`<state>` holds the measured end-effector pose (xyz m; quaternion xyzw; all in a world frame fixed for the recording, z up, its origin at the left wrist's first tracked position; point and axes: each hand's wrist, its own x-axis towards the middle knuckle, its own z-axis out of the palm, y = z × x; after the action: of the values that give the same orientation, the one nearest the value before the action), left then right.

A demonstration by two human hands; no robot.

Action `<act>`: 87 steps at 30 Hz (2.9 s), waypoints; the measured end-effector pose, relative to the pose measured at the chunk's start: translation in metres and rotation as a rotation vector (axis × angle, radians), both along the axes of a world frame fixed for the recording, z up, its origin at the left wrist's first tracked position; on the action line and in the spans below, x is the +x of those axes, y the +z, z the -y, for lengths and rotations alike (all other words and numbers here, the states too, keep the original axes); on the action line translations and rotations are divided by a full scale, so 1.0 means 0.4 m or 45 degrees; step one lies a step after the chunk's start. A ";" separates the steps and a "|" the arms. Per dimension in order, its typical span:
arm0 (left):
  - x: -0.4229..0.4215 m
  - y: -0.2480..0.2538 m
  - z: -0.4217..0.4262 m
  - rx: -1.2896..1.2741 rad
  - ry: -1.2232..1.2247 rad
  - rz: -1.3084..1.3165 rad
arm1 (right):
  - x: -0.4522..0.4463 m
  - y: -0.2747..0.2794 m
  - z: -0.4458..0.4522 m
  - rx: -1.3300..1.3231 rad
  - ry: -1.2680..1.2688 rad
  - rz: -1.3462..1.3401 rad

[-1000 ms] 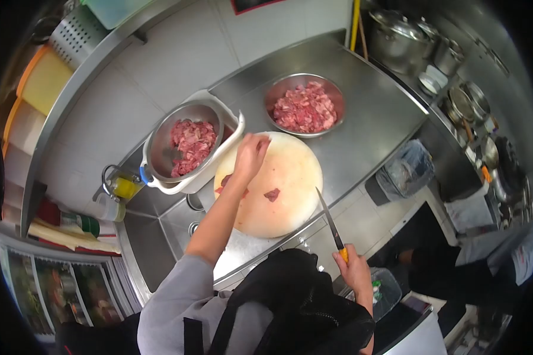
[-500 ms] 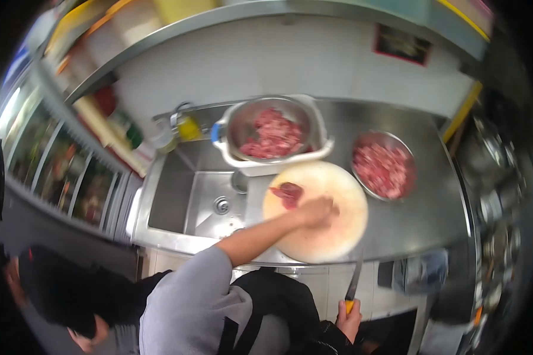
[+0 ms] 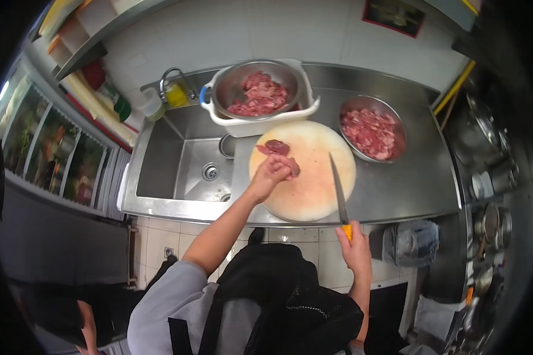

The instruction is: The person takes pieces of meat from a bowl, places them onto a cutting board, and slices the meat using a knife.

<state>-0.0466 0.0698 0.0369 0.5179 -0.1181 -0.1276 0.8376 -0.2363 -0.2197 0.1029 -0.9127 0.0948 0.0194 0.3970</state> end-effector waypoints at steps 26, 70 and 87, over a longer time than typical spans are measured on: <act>-0.090 -0.030 -0.031 1.256 0.289 0.807 | -0.207 -0.064 -0.059 0.053 -0.209 -0.152; 0.032 -0.130 0.023 0.333 -0.107 0.116 | -0.061 0.036 -0.116 -0.212 0.174 -0.745; 0.065 -0.039 -0.060 -0.046 -0.204 0.010 | -0.026 -0.132 -0.085 1.485 -0.323 -0.596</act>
<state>-0.0207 0.0937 0.0214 0.4922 -0.1646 -0.1901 0.8334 -0.2468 -0.1856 0.0501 -0.5002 0.2599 0.2195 0.7963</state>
